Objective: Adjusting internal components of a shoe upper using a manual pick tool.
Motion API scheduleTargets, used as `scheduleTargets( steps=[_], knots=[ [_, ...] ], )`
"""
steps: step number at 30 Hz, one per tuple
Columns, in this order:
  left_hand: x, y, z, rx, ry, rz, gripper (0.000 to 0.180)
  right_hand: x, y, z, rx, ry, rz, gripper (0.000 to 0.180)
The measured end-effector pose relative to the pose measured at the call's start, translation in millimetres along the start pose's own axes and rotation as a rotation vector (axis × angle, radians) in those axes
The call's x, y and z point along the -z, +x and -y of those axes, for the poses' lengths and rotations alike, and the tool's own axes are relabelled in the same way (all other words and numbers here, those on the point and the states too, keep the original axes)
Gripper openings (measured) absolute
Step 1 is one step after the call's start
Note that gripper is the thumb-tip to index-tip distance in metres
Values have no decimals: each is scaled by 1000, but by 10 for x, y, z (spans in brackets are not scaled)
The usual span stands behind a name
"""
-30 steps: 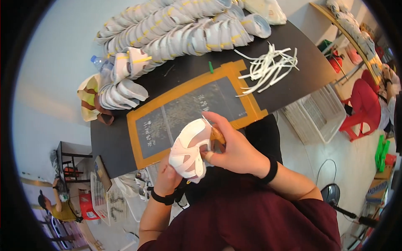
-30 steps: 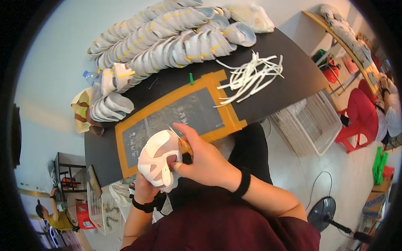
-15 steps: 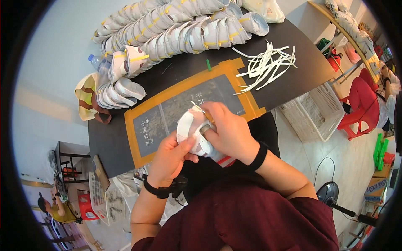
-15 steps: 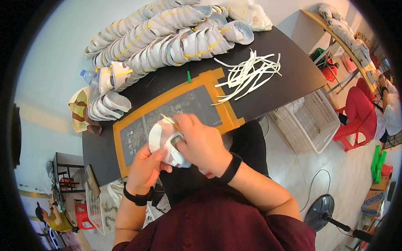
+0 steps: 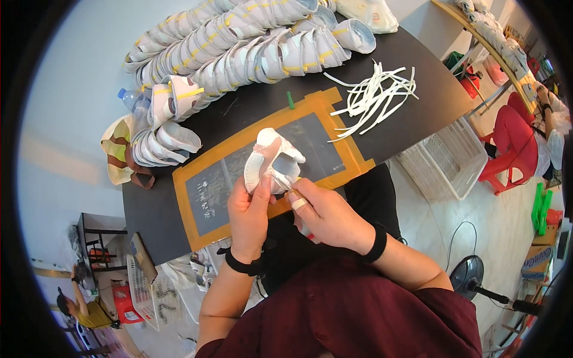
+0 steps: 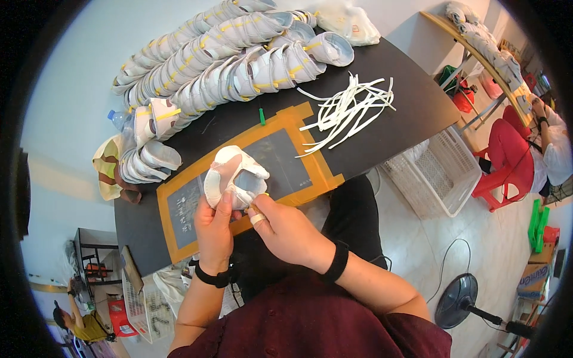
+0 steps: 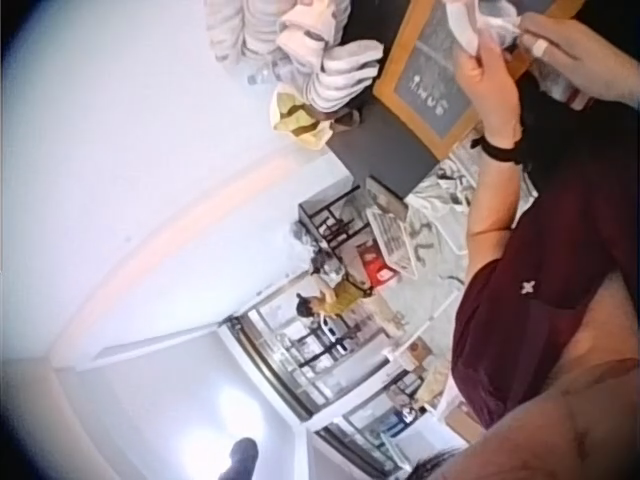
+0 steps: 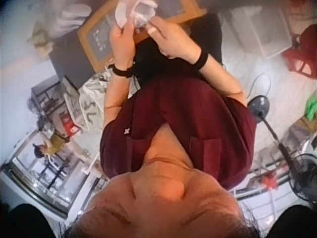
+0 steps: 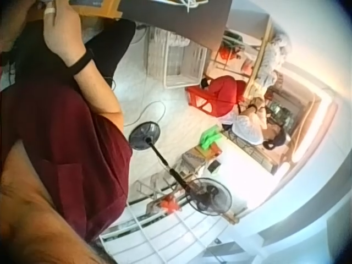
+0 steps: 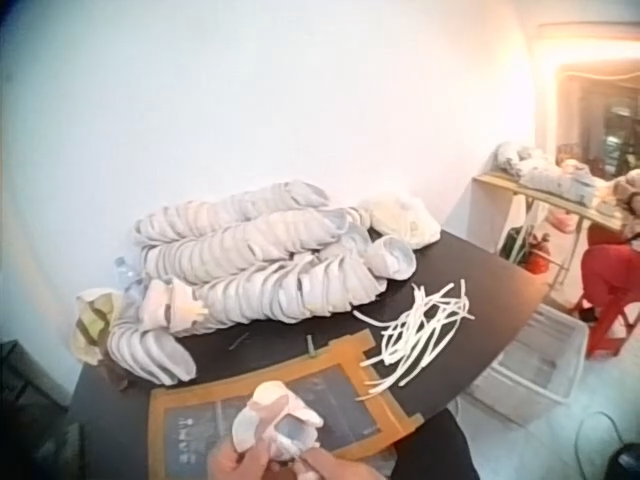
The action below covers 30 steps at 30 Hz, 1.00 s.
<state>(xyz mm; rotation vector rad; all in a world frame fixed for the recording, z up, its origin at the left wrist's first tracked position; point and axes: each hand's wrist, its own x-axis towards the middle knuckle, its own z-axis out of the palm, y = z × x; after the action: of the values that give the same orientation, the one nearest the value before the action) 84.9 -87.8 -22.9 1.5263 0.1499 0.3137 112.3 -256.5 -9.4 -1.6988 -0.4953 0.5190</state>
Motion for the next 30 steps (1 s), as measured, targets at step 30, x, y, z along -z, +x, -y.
scheduleTargets(
  steps=[30],
  knots=[
    [116,-6,195,-704,630,77,7,150,25,-111,-421,1197,379,22]
  ],
)
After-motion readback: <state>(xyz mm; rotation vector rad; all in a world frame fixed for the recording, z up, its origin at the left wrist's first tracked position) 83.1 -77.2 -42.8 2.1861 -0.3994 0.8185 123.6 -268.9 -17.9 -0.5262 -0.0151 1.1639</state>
